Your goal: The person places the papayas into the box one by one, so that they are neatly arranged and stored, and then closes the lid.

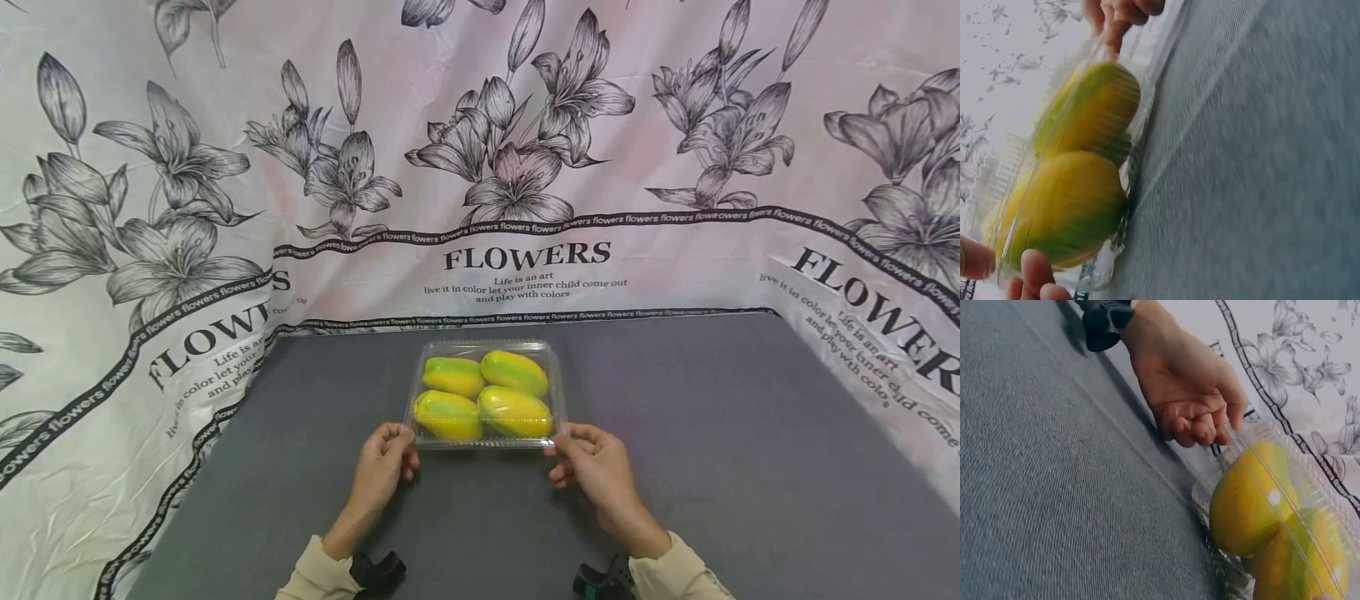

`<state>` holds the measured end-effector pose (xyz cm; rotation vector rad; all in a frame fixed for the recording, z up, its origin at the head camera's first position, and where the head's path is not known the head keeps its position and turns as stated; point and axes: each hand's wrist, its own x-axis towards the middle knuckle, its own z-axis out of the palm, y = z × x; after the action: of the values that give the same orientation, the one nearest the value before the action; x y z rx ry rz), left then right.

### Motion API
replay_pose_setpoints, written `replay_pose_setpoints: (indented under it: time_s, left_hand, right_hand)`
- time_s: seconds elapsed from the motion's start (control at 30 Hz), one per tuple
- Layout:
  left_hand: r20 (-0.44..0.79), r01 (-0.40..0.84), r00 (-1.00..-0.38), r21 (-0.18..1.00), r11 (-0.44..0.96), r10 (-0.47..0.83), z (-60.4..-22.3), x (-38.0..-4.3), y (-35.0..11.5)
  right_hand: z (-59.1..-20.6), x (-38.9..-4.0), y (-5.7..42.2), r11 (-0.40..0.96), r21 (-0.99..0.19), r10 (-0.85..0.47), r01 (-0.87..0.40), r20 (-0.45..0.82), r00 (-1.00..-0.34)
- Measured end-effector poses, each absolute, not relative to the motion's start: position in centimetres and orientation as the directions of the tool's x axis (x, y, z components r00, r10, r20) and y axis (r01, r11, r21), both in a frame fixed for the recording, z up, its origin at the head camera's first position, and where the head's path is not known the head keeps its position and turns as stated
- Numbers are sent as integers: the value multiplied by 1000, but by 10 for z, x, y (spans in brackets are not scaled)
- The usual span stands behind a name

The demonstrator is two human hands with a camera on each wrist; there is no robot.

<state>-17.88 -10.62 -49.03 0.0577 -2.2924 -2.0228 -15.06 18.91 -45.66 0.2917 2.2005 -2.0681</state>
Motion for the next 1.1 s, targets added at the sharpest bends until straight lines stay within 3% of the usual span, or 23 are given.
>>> replay_pose_setpoints:
  time_s: [0.37, 1.1]
  left_hand:
    - [-54, -51, -995, 998, -38, -78, -486, -177, -101]
    - [-134, -131, -990, 989, -66, -36, -479, -172, -101]
  right_hand:
    - [-456, -153, 184, 36, -958, 126, 285, -279, -952]
    - [-458, -151, 185, -12, -945, 121, 327, -326, -938]
